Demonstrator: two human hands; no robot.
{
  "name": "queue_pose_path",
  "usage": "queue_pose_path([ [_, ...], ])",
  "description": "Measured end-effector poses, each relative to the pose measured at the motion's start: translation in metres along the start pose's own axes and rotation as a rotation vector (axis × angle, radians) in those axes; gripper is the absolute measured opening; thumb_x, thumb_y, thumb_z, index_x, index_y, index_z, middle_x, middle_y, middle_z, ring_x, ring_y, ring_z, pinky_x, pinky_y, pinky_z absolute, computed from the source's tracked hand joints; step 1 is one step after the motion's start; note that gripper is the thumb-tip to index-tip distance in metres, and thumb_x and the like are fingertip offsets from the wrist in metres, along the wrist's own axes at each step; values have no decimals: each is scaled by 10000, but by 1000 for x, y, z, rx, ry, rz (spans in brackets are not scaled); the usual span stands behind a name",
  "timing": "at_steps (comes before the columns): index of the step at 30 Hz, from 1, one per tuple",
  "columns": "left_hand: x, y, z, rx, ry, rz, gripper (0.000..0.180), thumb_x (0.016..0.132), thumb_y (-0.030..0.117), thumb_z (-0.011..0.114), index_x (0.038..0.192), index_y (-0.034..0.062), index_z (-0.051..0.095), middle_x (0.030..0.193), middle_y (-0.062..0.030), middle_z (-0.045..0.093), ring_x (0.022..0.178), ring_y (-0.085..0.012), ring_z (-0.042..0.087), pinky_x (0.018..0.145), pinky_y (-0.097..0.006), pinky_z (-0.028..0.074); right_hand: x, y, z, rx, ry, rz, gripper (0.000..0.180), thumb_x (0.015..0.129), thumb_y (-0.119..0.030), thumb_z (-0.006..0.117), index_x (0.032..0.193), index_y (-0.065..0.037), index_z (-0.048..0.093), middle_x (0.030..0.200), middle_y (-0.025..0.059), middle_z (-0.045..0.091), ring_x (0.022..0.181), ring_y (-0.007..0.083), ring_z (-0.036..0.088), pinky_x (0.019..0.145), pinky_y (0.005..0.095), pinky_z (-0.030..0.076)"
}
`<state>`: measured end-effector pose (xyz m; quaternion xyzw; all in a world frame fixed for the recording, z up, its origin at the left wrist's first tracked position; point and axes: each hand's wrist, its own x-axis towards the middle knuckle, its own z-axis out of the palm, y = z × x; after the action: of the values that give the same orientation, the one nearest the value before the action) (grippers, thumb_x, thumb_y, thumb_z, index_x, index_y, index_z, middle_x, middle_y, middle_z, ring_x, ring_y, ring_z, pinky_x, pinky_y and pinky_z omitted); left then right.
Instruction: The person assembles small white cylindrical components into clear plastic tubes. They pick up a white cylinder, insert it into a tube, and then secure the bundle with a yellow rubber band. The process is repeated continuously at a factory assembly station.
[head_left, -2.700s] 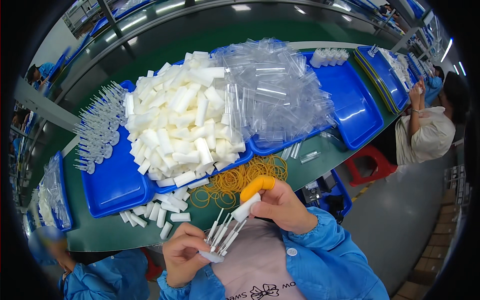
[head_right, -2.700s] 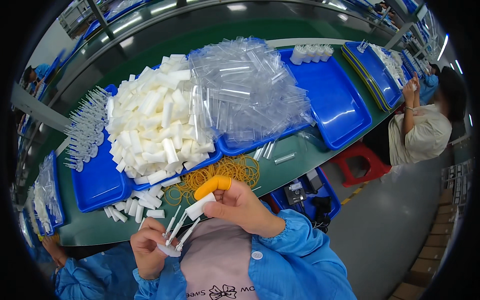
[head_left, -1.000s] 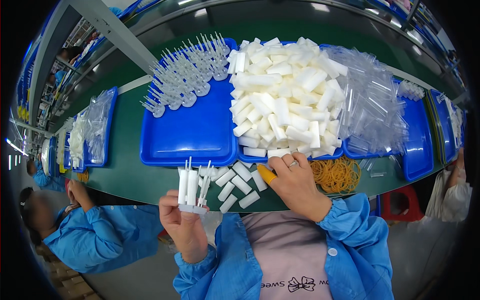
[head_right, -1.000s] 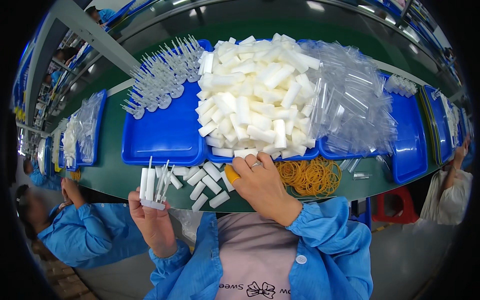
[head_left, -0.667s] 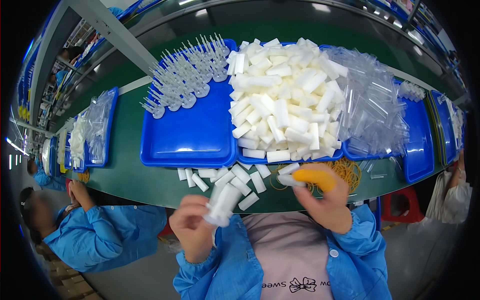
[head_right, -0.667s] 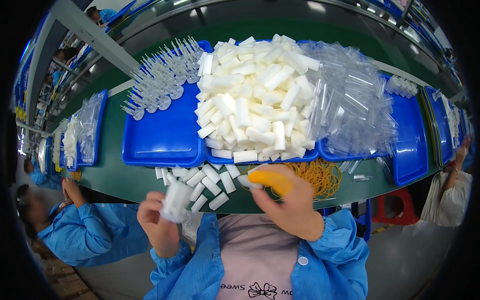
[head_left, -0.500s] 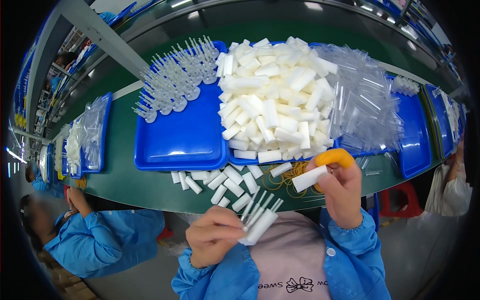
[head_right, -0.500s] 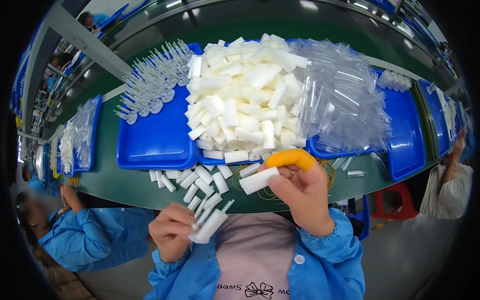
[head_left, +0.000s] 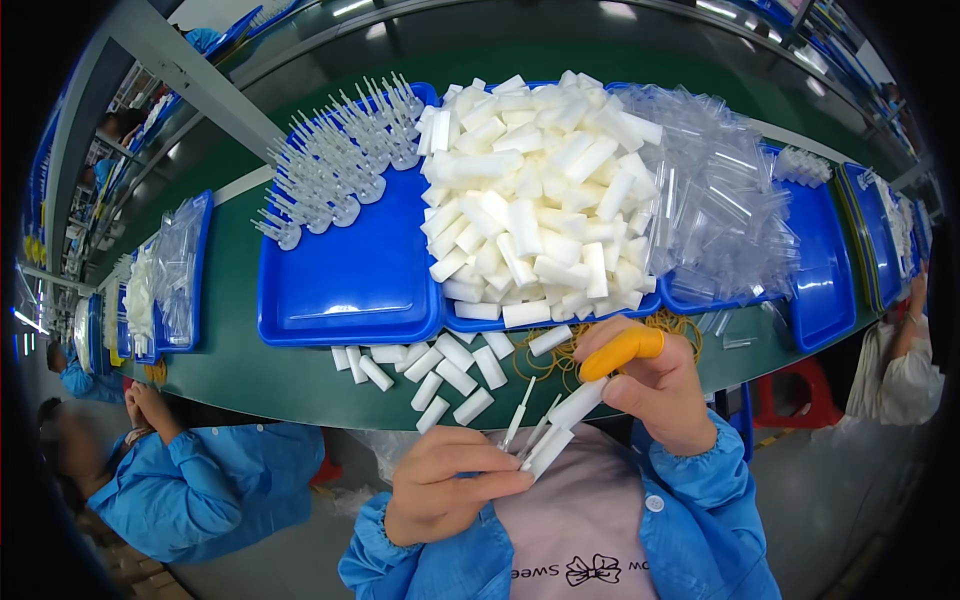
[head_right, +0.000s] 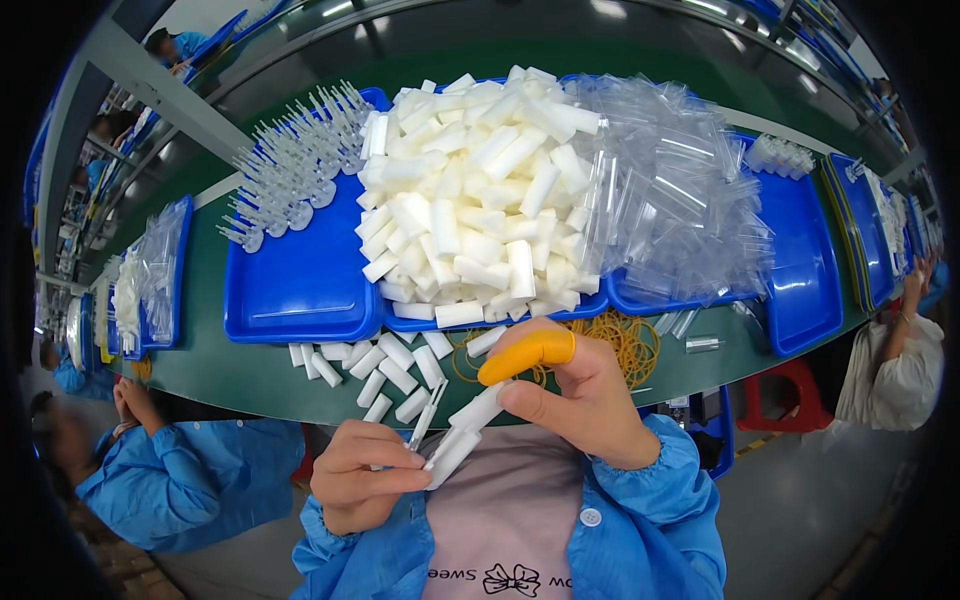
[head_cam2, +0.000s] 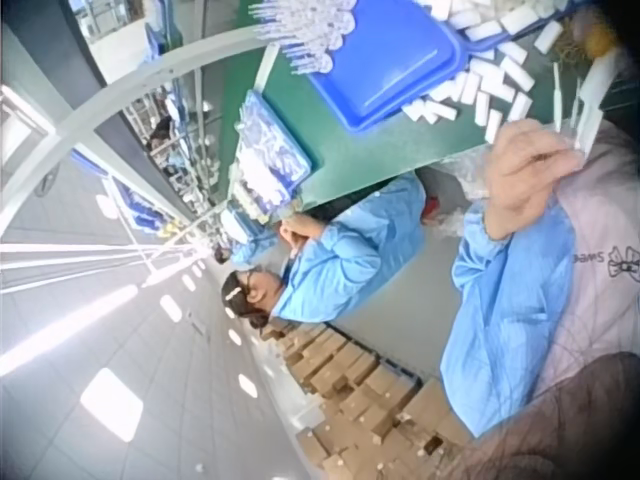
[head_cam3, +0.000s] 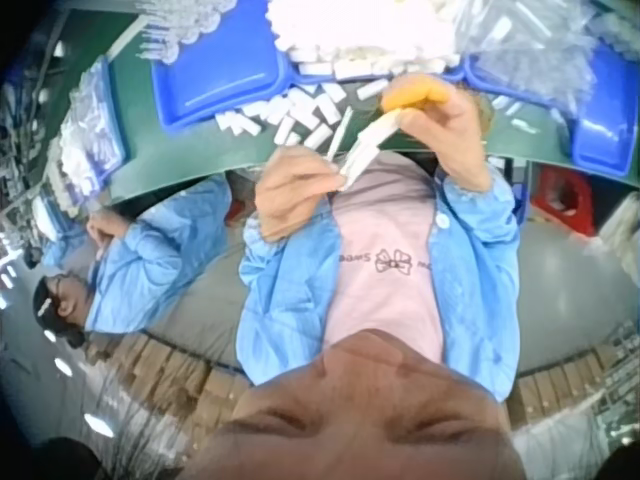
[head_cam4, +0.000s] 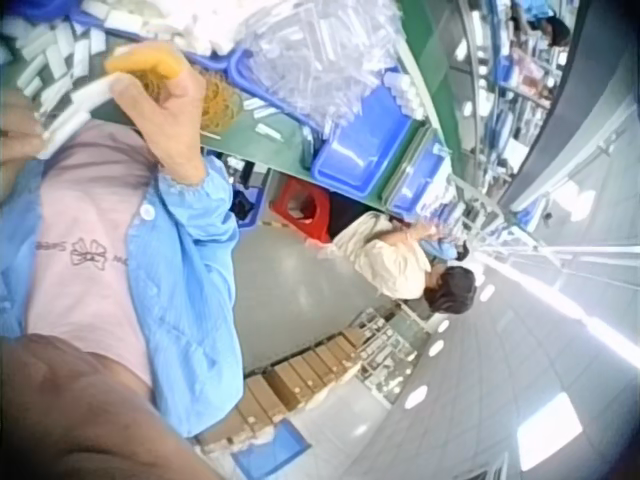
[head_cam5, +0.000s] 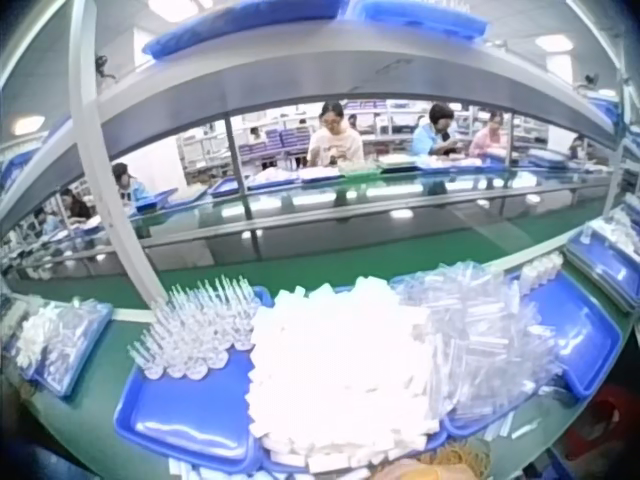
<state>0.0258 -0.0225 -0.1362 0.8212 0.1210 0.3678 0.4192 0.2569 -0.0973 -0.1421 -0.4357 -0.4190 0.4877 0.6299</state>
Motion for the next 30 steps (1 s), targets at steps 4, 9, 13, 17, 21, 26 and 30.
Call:
queue_pose_path([
  [4, -3, -4, -3, -34, -42, 38, 318, 589, -62, 684, 868, 84, 725, 948, -116, 620, 783, -227, 590, 652, -300, 480, -3, 5, 4, -2, 37, -29, 125, 803, -46, 673, 914, 1, 643, 969, 72, 572, 966, 183, 511, 885, 311, 384],
  [9, -14, -7, 9, -303, 173, -57, 314, 641, -103, 719, 903, 66, 685, 1091, -162, 491, 794, -195, 607, 688, -291, 512, -6, 7, 10, 284, 60, 107, 130, 798, -48, 676, 916, -5, 642, 970, 70, 577, 950, 175, 517, 852, 301, 393],
  [13, -15, -10, 9, -311, 166, -54, 308, 660, -108, 734, 907, 56, 651, 1121, -165, 445, 757, -175, 616, 688, -289, 518, -6, 3, 15, 348, 121, 180, 127, 800, -51, 675, 916, -11, 643, 958, 60, 584, 914, 172, 534, 834, 294, 406],
  [17, -18, -9, 5, -267, 154, -67, 333, 655, -106, 742, 927, 57, 642, 1135, -176, 445, 749, -176, 621, 683, -286, 526, -3, 1, 4, -363, 4, -56, 124, 820, -60, 659, 934, -19, 632, 946, 48, 595, 902, 151, 546, 838, 287, 424],
  [21, -19, -9, 6, -235, 158, -31, 343, 644, -107, 750, 926, 56, 645, 1115, -167, 454, 745, -178, 622, 692, -281, 537, -3, -4, 6, 40, 40, 188, 129, 807, -58, 669, 925, -21, 635, 919, 54, 599, 896, 152, 549, 816, 293, 434],
  [26, -17, -7, 8, -135, 159, -1, 343, 633, -98, 762, 918, 62, 656, 1110, -159, 464, 787, -184, 614, 704, -285, 538, 0, -1, 13, -318, -5, -42, 154, 752, -78, 723, 886, -39, 658, 896, 64, 606, 876, 182, 553, 799, 300, 433],
  [30, -15, -7, 11, -158, 212, -76, 279, 664, -59, 754, 907, 38, 659, 1087, -156, 509, 805, -194, 610, 688, -281, 520, 1, -7, 24, -337, -90, -166, 164, 727, -84, 740, 869, -51, 664, 863, 49, 611, 832, 203, 537, 758, 302, 414],
])
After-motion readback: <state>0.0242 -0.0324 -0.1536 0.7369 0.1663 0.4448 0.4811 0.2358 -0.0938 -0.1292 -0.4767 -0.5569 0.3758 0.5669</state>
